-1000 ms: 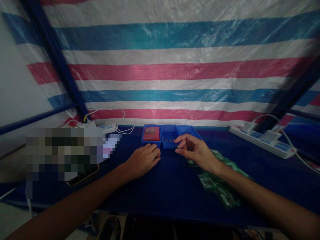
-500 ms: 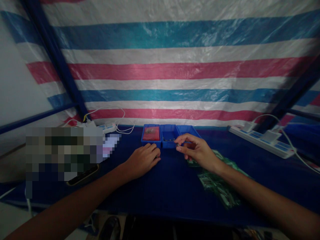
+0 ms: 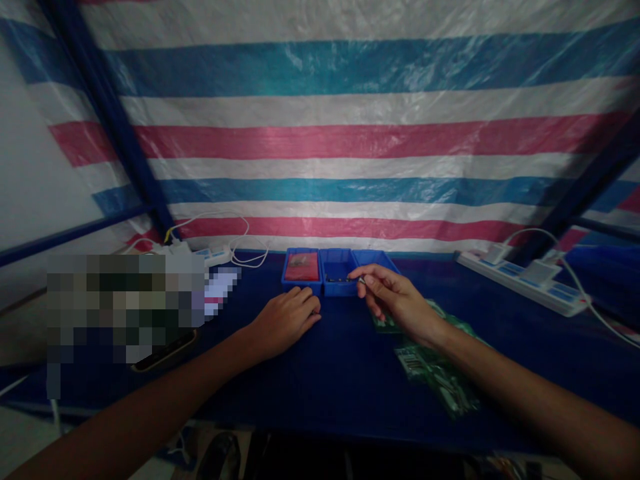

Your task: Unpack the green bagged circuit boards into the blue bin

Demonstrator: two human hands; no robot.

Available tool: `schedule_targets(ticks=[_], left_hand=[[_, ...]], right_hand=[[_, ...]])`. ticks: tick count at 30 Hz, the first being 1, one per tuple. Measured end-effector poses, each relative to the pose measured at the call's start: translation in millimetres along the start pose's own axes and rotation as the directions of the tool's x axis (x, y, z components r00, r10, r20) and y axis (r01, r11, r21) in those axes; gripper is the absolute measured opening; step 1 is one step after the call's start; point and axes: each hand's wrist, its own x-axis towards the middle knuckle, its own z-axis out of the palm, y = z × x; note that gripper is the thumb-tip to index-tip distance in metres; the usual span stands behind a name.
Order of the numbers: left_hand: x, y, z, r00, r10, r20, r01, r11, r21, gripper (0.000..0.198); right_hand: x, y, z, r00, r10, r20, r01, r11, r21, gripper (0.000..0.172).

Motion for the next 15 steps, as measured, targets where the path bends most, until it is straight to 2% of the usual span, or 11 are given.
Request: schedule_targets(ticks=[7, 11, 15], left_hand=[[-1.0, -0.1, 1.0, 0.999, -0.039, -0.033, 0.035, 0.992, -0.125, 0.011], [-2.0, -0.8, 3.1, 0.996, -0.058, -0.066, 0.041, 0.971, -0.234, 0.016], [-2.5, -1.5, 4.3, 0.995, -0.066, -0.079, 0.039, 0.952, -0.304, 0.019]], right_hand=[[-0.4, -2.2, -0.9, 0.992, -0.089, -0.095, 0.077, 0.989, -0.126, 0.037], [-0.6, -1.6, -1.9, 0.987, -0.115, -0.110, 0.092, 0.976, -0.197, 0.030], [0.0, 1.2, -1.1, 0.990, -0.119, -0.079, 0.102, 0.975, -0.196, 0.026]])
